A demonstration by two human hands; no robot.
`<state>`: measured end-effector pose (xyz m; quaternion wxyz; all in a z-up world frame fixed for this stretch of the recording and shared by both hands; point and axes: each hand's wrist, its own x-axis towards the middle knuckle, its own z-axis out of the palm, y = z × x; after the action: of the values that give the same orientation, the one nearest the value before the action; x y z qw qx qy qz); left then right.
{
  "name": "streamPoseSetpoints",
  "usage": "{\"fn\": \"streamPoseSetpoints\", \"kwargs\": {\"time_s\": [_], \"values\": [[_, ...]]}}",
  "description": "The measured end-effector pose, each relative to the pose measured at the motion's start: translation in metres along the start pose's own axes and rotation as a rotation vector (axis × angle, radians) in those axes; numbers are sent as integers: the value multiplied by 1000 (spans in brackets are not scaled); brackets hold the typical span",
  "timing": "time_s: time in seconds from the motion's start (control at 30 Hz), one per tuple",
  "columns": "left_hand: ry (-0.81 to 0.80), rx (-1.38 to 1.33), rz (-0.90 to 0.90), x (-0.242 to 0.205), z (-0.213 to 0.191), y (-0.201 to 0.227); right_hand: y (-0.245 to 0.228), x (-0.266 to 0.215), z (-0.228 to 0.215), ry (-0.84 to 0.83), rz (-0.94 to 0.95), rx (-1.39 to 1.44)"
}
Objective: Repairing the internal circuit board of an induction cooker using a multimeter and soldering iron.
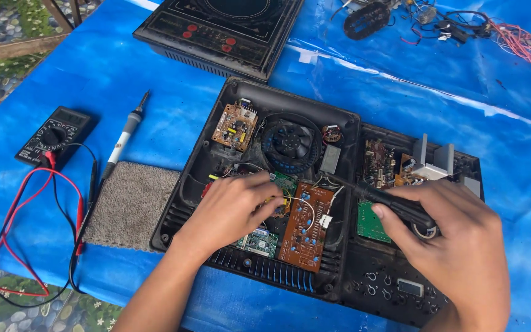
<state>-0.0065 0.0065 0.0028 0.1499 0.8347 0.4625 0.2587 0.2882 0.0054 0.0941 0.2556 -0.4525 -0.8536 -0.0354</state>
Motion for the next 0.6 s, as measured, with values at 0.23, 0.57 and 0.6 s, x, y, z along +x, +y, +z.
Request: {"fn": "streamPoseSetpoints", "kwargs": {"time_s": [0.23,0.57,0.6], "values": [[-93,78,-126,2,5,-9,-1,2,8,7,-60,-17],[-101,146,-60,-1,16,-10,-9,1,-2,18,-98,77],[-112,185,-34,-1,16,-9,-7,0,-2,5,-83,86]]}}
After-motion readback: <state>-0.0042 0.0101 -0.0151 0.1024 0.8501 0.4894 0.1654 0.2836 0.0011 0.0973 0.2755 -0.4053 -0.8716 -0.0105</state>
